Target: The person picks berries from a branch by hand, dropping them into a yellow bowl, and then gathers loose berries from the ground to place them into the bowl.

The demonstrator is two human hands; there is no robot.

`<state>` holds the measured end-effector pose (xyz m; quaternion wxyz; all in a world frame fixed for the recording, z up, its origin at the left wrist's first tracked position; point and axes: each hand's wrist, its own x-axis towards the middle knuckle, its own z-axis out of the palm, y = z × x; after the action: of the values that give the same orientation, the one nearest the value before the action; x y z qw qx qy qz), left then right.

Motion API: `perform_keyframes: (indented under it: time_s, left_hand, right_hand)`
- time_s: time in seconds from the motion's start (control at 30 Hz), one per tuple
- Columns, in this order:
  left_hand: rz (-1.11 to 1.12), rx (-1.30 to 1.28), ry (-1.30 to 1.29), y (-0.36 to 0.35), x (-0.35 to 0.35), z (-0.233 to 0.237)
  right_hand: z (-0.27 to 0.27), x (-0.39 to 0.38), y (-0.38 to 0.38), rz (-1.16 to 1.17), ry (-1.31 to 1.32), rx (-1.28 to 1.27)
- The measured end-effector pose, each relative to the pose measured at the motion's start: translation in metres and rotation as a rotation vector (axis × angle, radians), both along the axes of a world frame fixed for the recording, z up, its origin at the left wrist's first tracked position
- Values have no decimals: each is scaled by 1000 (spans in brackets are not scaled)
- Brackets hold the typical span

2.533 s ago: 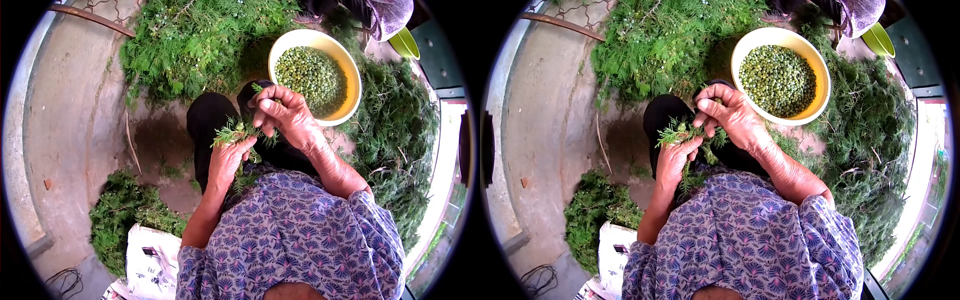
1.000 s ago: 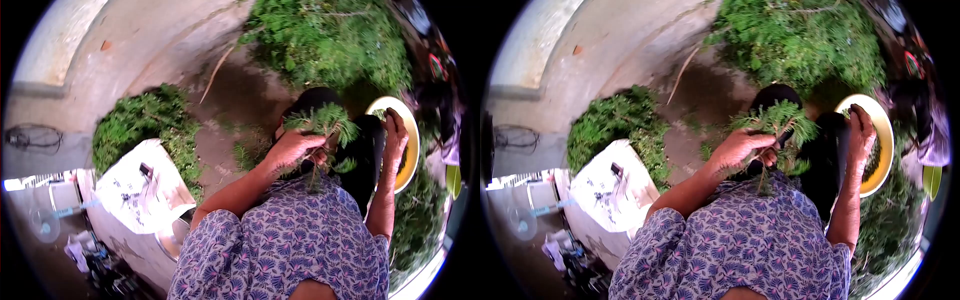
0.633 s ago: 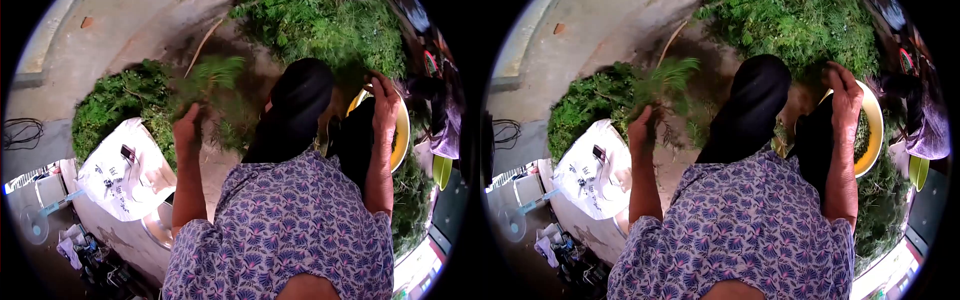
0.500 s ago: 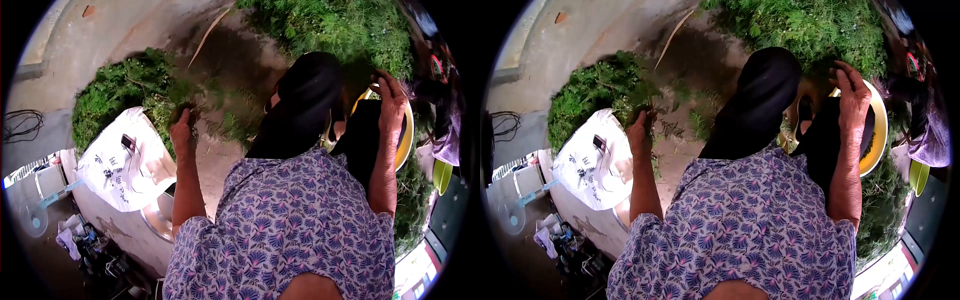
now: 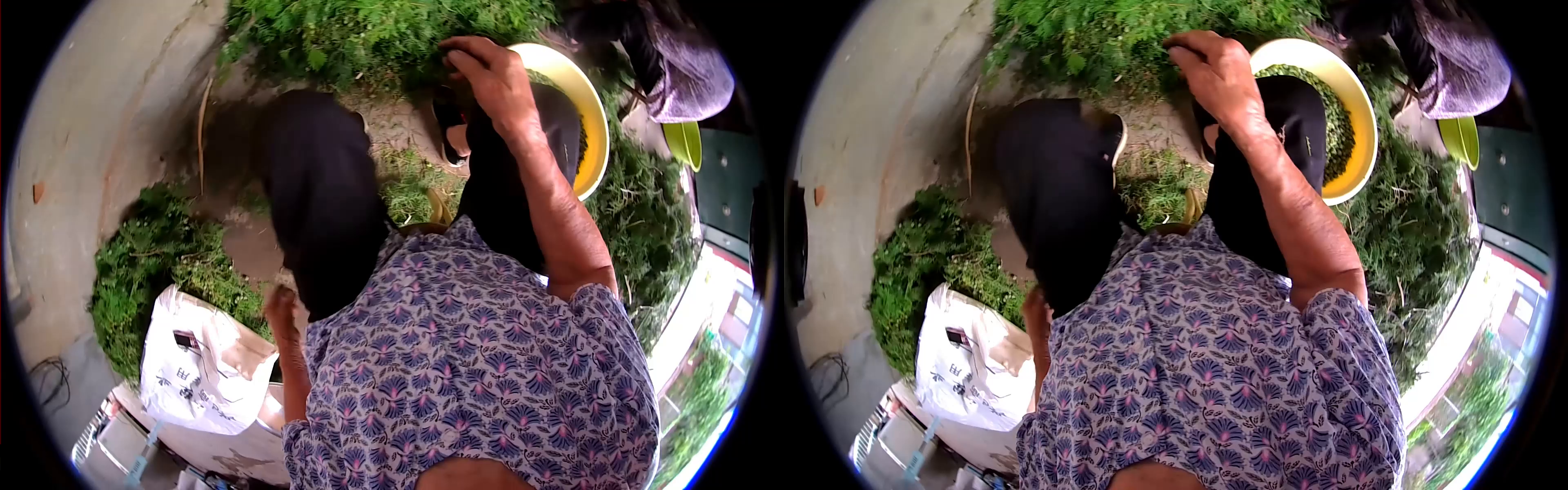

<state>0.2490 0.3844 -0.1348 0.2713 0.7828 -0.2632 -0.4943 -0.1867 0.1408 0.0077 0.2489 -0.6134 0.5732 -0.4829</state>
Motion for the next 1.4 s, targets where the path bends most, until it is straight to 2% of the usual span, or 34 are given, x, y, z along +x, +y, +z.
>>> perform_keyframes:
  time_s: [0.03,0.07,0.1,0.13,0.17,0.2,0.27,0.33,0.37,0.43,0.5,0.57,0.6,0.63,0.67,0.7,0.73,0.77,0.8,0.83,0.9,0.93,1.0,1.07,1.1,1.13,1.17,1.23,1.3,1.33,1.37,1.4]
  left_hand:
    - [-208,-267,-273,-11,11,0]
    - [-127,-433,-451,-42,-5,32]
    - [-15,-414,-390,-72,-8,60]
    - [135,-528,-364,-108,-32,99]
    - [184,-701,-434,-140,-55,133]
    - [168,-837,-365,-166,-77,161]
    - [9,-974,-331,-214,-122,199]
    - [-284,-972,-211,-262,-146,203]
    - [-378,-911,-110,-284,-163,203]
    - [-510,-771,182,-330,-187,181]
    - [-473,-643,348,-361,-211,162]
    - [-273,-515,494,-359,-236,184]
    - [-269,-499,500,-367,-236,176]
    - [-170,-483,539,-374,-235,170]
    - [-68,-468,577,-381,-233,165]
    - [-59,-458,578,-388,-229,161]
    - [11,-391,642,-395,-224,157]
    - [82,-324,702,-399,-219,157]
    - [7,-408,776,-390,-220,169]
    - [-6,-505,750,-393,-221,169]
    - [63,-596,589,-391,-229,176]
    - [-103,-368,953,-419,-171,157]
    - [-33,-380,906,-422,-160,158]
    - [120,-332,896,-419,-158,168]
    - [115,-338,898,-416,-159,169]
    - [108,-366,926,-414,-160,168]
    - [102,-393,952,-413,-162,169]
    - [121,-379,906,-412,-167,173]
    - [107,-335,1027,-411,-169,174]
    - [158,-315,960,-413,-172,177]
    - [155,-311,963,-415,-173,176]
    - [168,-314,988,-415,-173,175]
  right_hand:
    - [-1,0,-4,-11,13,4]
    - [0,2,-9,-39,8,66]
    - [-3,2,-15,-51,45,-3]
    - [-2,5,-19,-30,-42,112]
    - [2,11,-23,-10,-130,229]
    - [10,19,-27,-91,-140,251]
    - [-37,18,-54,-61,-216,284]
    - [-78,21,-65,-56,-312,396]
    - [-102,21,-70,-82,-164,433]
    - [-141,19,-66,-151,-189,631]
    - [-251,1,-45,-374,-942,680]
    - [-341,-7,-8,-611,-980,917]
    - [-398,-29,32,-375,-906,881]
    - [-430,-47,67,-138,-830,837]
    - [-394,-23,61,-516,-906,1051]
    - [-354,2,54,-908,-954,1245]
    - [-354,6,64,-910,-946,1258]
    - [-356,9,74,-937,-1045,1217]
    - [-353,10,86,-965,-1144,1173]
    - [-349,19,84,-937,-854,1180]
    - [-365,17,91,-949,-820,1147]
    - [-374,15,93,-951,-818,1150]
    - [-392,15,97,-984,-725,1025]
    - [-417,9,99,-935,-656,1089]
    - [-415,9,94,-923,-625,1159]
    - [-407,10,88,-883,-726,1160]
    - [-400,21,85,-960,-679,1055]
    - [-411,20,81,-918,-609,1161]
    - [-421,19,69,-975,-673,1221]
    - [-425,18,65,-1043,-727,1286]
    - [-430,18,64,-1050,-727,1285]
    - [-420,24,58,-1020,-768,1168]
